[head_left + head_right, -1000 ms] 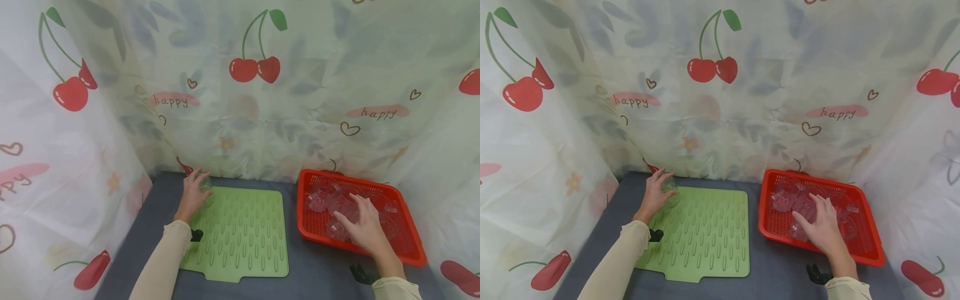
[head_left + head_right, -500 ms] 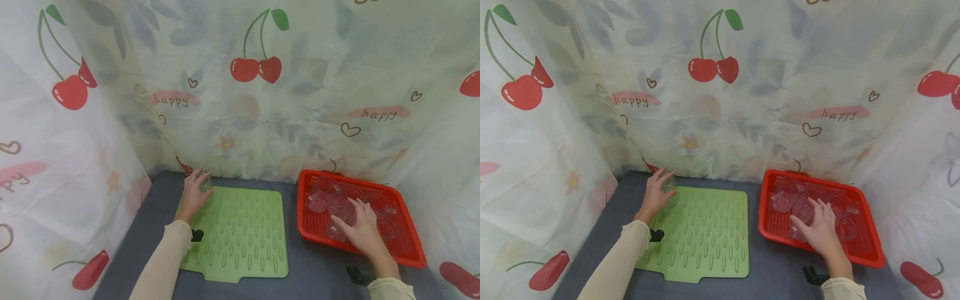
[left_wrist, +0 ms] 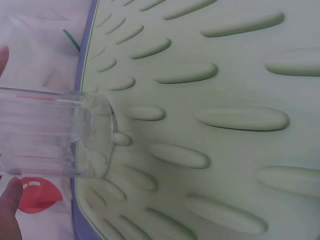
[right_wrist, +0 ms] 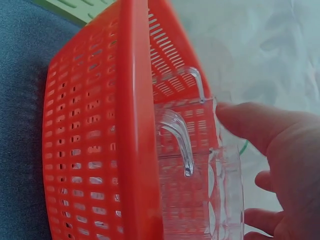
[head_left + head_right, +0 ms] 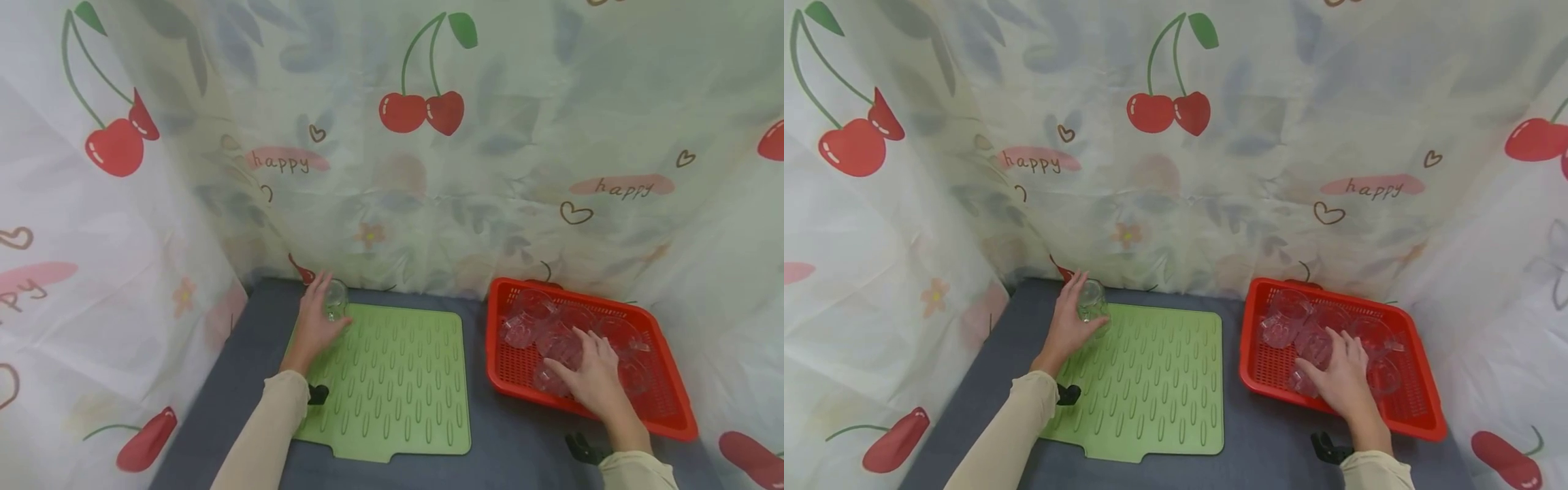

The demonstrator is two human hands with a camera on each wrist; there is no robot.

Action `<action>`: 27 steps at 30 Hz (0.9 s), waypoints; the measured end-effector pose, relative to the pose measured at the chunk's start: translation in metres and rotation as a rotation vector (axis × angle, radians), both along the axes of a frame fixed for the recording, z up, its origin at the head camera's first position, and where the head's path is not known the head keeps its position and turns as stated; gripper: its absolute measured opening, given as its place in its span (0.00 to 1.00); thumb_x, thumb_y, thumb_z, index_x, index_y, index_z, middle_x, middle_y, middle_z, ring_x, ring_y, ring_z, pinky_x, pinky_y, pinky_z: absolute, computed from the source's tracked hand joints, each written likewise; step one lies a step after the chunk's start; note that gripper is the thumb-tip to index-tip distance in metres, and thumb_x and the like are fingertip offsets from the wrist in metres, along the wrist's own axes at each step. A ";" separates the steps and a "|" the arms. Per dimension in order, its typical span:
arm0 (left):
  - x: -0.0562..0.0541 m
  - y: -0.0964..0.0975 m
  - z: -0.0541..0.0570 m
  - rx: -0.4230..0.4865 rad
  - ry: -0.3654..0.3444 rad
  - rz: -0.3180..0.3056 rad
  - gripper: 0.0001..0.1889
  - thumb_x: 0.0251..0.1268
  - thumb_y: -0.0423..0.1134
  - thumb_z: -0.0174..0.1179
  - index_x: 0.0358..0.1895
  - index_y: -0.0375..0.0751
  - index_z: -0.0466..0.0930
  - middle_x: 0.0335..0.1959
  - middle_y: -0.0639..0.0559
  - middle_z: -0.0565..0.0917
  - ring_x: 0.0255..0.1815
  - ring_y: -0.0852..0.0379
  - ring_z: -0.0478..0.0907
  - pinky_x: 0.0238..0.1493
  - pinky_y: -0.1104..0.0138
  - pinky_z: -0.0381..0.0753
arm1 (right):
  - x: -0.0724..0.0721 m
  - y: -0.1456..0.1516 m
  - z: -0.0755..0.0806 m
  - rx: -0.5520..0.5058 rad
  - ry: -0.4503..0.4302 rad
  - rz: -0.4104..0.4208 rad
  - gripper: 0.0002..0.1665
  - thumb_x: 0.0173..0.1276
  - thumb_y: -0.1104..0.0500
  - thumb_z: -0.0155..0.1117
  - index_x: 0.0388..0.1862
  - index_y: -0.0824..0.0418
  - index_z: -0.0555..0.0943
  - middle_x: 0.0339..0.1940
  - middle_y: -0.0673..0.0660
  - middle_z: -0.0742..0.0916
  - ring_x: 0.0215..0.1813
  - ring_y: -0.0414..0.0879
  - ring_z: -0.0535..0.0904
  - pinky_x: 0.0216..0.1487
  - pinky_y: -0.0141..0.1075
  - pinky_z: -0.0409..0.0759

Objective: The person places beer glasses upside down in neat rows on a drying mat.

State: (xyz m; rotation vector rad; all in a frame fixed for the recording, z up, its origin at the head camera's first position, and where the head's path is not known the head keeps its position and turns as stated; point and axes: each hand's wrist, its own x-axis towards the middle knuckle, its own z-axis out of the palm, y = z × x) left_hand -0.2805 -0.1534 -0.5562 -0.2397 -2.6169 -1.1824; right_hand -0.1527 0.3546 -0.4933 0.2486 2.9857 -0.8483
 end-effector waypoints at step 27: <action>0.042 -0.036 -0.055 0.110 -0.172 0.091 0.71 0.44 0.54 0.83 0.84 0.63 0.34 0.83 0.41 0.52 0.84 0.36 0.48 0.78 0.36 0.56 | 0.004 0.008 -0.005 0.007 0.033 -0.100 0.64 0.57 0.49 0.78 0.80 0.70 0.51 0.77 0.83 0.50 0.79 0.81 0.33 0.72 0.79 0.29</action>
